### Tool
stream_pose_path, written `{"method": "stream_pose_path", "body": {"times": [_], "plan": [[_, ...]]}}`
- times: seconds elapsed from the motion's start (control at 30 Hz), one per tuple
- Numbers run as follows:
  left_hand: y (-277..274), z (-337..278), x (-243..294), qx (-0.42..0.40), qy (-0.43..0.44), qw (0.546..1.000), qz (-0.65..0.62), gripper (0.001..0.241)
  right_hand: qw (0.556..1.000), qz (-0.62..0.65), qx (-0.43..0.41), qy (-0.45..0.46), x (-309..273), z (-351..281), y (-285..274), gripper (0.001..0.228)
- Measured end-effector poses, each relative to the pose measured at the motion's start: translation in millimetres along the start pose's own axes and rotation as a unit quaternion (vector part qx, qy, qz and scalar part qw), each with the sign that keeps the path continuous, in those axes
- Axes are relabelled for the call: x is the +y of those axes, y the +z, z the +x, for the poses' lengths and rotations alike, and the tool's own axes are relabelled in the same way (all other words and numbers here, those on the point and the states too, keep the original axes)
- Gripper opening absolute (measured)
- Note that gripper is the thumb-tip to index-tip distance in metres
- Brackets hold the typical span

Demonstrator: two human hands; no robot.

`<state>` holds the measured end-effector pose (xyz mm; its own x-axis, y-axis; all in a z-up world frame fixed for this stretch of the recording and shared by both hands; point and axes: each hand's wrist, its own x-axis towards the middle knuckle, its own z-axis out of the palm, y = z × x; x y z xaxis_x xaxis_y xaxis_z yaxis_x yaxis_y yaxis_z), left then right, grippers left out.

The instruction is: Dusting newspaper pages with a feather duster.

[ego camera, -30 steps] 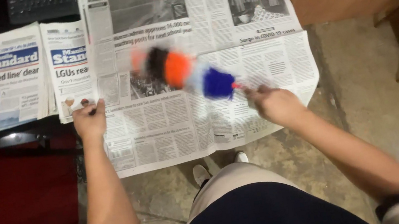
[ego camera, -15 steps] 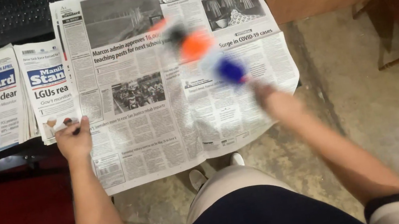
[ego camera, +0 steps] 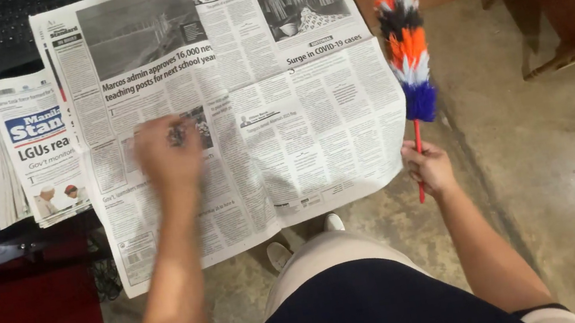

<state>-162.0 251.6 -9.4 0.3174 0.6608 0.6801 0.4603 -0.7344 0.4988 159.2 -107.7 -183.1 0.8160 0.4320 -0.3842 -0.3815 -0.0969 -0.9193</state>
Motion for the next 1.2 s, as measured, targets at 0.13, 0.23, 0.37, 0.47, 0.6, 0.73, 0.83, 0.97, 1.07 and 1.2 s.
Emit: {"method": "stream_pose_path", "body": {"times": [0.13,0.23,0.37,0.47,0.6,0.73,0.83,0.97,1.07,1.2], "plan": [[36.1,-16.7,65.0,-0.139,0.028,0.987,-0.071,0.023,0.999,0.016,-0.042,0.016,-16.4,-11.7,-36.3,0.022],[65.6,-41.8,105.7,-0.239,0.071,0.946,-0.207,0.019,0.996,0.042,-0.082,0.003,-40.2,-25.3,-39.5,0.024],[79.8,-67.2,175.2,-0.319,0.115,0.887,-0.314,0.013,0.994,0.057,-0.087,-0.026,-69.4,-39.9,-30.7,0.026],[95.6,-80.0,202.7,-0.307,0.175,0.864,-0.360,0.018,0.991,0.089,-0.092,-0.048,-101.6,-56.0,-6.7,0.027],[93.3,-69.9,226.1,-0.287,0.233,0.863,-0.344,0.040,0.983,0.123,-0.101,-0.092,-137.2,-66.5,19.1,0.030],[96.3,-68.2,230.3,-0.260,0.263,0.874,-0.315,0.042,0.980,0.112,-0.106,-0.128,-153.0,-74.5,31.4,0.030],[110.6,-75.5,236.5,-0.112,0.355,0.898,-0.233,0.021,0.981,0.081,-0.084,-0.154,-156.4,-77.5,38.0,0.030],[104.7,-71.8,252.3,0.021,0.435,0.891,-0.130,0.011,0.983,0.055,-0.046,-0.172,-153.5,-79.1,44.2,0.025],[119.0,-83.6,261.2,0.050,0.423,0.899,-0.101,0.017,0.983,-0.007,0.021,-0.180,-140.0,-70.1,33.0,0.022],[152.8,-101.4,259.5,0.051,0.417,0.898,-0.129,0.021,0.987,-0.081,0.086,-0.109,-124.7,-65.4,18.9,0.034]]}}
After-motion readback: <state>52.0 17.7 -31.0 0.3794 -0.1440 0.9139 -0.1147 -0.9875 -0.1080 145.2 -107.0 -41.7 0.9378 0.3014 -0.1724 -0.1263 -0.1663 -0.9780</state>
